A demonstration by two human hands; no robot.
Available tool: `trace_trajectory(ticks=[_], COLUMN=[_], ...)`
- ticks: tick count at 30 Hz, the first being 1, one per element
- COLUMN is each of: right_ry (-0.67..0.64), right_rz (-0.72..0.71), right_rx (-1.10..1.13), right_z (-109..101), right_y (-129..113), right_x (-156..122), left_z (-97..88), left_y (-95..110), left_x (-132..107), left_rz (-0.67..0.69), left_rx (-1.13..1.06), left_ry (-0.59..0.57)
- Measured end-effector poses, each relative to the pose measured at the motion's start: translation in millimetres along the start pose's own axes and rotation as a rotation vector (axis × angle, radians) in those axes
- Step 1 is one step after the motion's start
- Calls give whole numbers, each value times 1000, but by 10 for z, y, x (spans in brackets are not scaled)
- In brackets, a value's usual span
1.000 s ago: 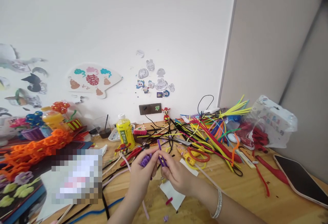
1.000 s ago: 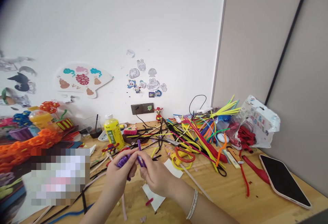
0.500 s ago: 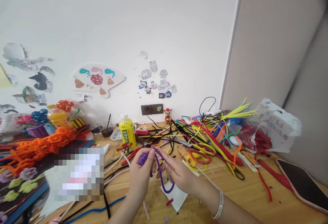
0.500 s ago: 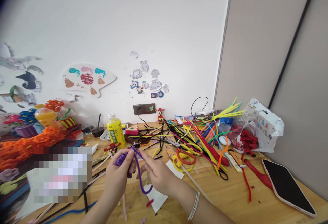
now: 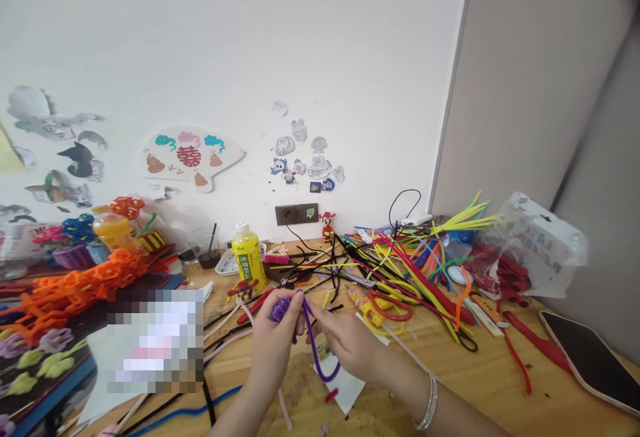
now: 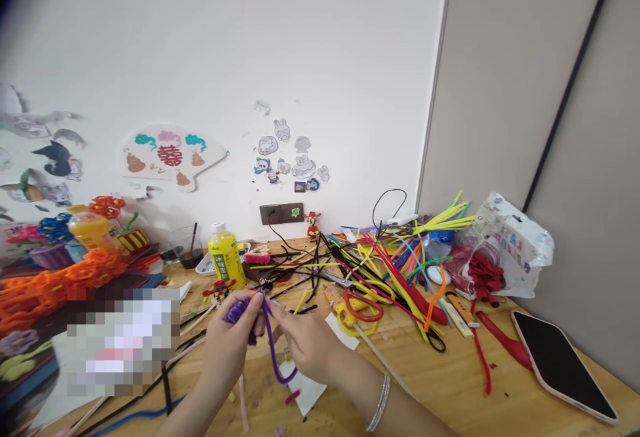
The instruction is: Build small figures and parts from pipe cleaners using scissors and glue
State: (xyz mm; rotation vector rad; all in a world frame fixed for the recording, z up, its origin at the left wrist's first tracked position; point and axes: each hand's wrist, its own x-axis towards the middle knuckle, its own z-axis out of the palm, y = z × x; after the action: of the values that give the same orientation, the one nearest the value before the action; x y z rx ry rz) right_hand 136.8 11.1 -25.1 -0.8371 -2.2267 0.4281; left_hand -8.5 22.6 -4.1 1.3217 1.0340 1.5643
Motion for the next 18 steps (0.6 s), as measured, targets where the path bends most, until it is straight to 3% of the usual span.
trace_trajectory(ticks=[7, 10, 15, 18], right_ry=[-14, 9, 149, 160], right_rz=[-31, 0, 205, 331], right_rx=[-98, -28, 583, 902], right_z=[10, -8, 21, 90], right_y=[93, 53, -42, -39], right_x=[-9, 9, 58, 75], left_z=[20, 6, 10, 24], left_y=[42, 14, -15, 3], left_x=[2, 21, 2, -32], left_rz=[-50, -43, 4, 31], left_rx=[17, 27, 90, 147], left_ry=[-14, -28, -56, -108])
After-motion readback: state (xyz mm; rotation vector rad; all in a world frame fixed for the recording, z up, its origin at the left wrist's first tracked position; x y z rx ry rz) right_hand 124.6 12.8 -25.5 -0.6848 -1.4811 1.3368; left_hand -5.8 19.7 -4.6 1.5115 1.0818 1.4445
